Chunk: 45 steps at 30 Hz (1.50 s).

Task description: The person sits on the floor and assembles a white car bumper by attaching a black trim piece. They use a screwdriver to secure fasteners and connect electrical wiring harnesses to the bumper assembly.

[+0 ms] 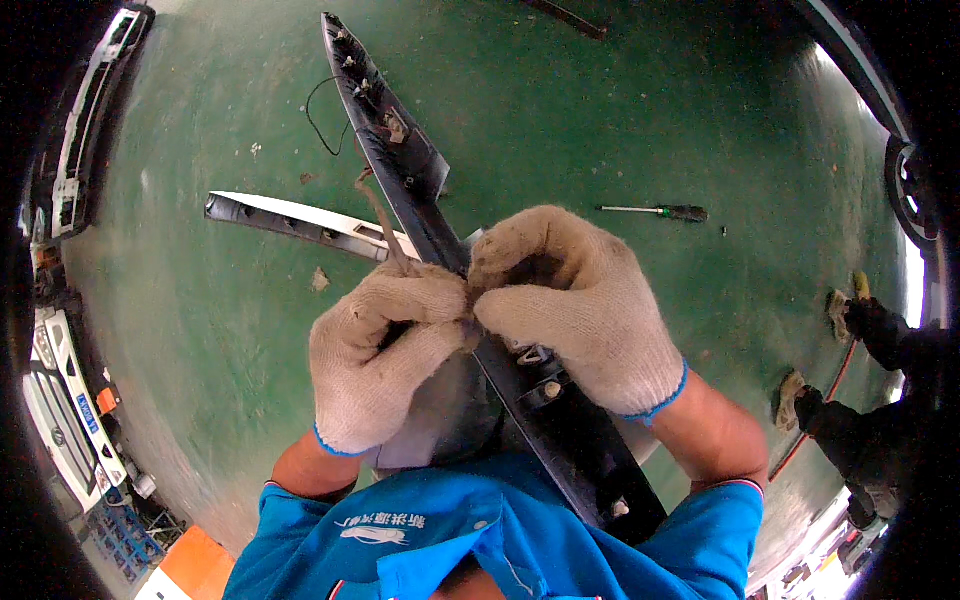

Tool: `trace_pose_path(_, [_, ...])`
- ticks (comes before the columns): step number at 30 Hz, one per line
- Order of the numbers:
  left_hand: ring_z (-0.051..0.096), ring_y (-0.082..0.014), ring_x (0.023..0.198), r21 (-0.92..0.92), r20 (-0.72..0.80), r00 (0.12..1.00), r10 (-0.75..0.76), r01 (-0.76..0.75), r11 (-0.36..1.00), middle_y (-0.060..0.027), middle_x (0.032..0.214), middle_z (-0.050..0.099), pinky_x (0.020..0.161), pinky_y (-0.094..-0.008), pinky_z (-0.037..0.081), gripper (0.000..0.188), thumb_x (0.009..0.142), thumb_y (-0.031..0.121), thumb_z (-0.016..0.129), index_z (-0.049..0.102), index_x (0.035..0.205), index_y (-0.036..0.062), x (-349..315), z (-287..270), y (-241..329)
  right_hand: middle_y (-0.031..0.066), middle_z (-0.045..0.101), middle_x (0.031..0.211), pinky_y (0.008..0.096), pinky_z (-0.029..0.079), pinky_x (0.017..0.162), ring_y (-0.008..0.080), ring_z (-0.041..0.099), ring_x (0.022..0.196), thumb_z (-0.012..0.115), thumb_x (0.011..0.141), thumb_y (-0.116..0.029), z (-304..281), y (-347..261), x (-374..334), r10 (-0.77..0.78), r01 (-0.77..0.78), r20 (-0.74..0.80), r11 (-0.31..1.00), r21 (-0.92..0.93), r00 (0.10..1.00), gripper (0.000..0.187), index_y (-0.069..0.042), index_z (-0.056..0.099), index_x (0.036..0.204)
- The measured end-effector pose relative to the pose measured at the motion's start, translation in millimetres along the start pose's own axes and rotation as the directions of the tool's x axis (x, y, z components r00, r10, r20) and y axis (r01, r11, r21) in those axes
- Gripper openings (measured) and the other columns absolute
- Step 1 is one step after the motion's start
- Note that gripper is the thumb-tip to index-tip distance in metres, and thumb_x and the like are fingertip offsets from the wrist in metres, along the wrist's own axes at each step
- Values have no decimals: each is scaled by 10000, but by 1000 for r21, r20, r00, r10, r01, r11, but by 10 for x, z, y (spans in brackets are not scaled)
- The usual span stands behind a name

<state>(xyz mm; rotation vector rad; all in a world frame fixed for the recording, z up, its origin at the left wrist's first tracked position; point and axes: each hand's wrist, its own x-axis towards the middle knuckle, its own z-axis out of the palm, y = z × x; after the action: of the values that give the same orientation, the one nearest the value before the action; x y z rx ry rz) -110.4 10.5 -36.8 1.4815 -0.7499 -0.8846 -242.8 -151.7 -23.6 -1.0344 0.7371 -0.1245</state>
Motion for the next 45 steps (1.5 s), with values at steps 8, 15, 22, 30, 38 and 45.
trace_pose_path(8, [702, -199, 984, -167, -71, 988, -137, 123, 978, -129, 1100, 729, 881, -333, 576, 156, 901, -54, 677, 689, 1049, -8, 19, -3, 38, 60, 698, 989, 272, 562, 768, 115, 672, 891, 760, 860, -46, 97, -81, -47, -53, 42, -61, 984, -172, 997, 235, 2, 680, 1075])
trace_pose_path(15, [704, -170, 958, -376, -117, 958, -262, 201, 904, -111, 1091, 702, 848, -301, 593, 142, 930, -47, 694, 693, 1071, -36, 36, 10, 72, 113, 672, 1045, 292, 568, 760, 167, 686, 892, 734, 822, 60, -4, 84, -11, -508, 549, 226, 684, -481, 831, 278, -7, 695, 1089])
trace_pose_path(22, [687, -144, 974, -323, -98, 981, -167, 128, 938, -97, 1103, 707, 842, -293, 586, 164, 921, -45, 709, 705, 1083, -15, -3, -23, -25, 112, 669, 1035, 312, 573, 770, 184, 685, 923, 781, 796, 52, 66, 102, 8, -507, 533, 206, 667, -520, 837, 310, -14, 697, 1087])
trace_pose_path(30, [684, -134, 945, -259, -47, 978, -203, 185, 948, -80, 1078, 720, 830, -282, 579, 173, 929, 3, 720, 706, 1101, -7, 4, -72, -37, 124, 698, 1003, 339, 586, 767, 223, 725, 882, 799, 779, -32, 113, 127, 42, -472, 479, 140, 747, -462, 871, 280, -40, 718, 1046])
trace_pose_path(38, [720, -189, 967, -628, 35, 942, -334, 281, 726, -128, 1101, 724, 810, -322, 620, 218, 947, -10, 674, 669, 1164, -28, 63, -138, -36, 88, 694, 1182, 339, 563, 931, 179, 677, 1041, 801, 793, -65, 53, -63, -52, -348, 307, -40, 870, -385, 937, 628, -29, 605, 1388])
trace_pose_path(45, [739, -281, 997, -655, 81, 931, -356, 319, 685, -188, 1140, 704, 774, -387, 639, 230, 946, -16, 657, 645, 1176, -29, 78, -161, 27, 97, 719, 998, 320, 575, 778, 175, 705, 872, 791, 830, -92, -50, -55, -49, -366, 348, 71, 783, -516, 928, 385, -7, 700, 1194])
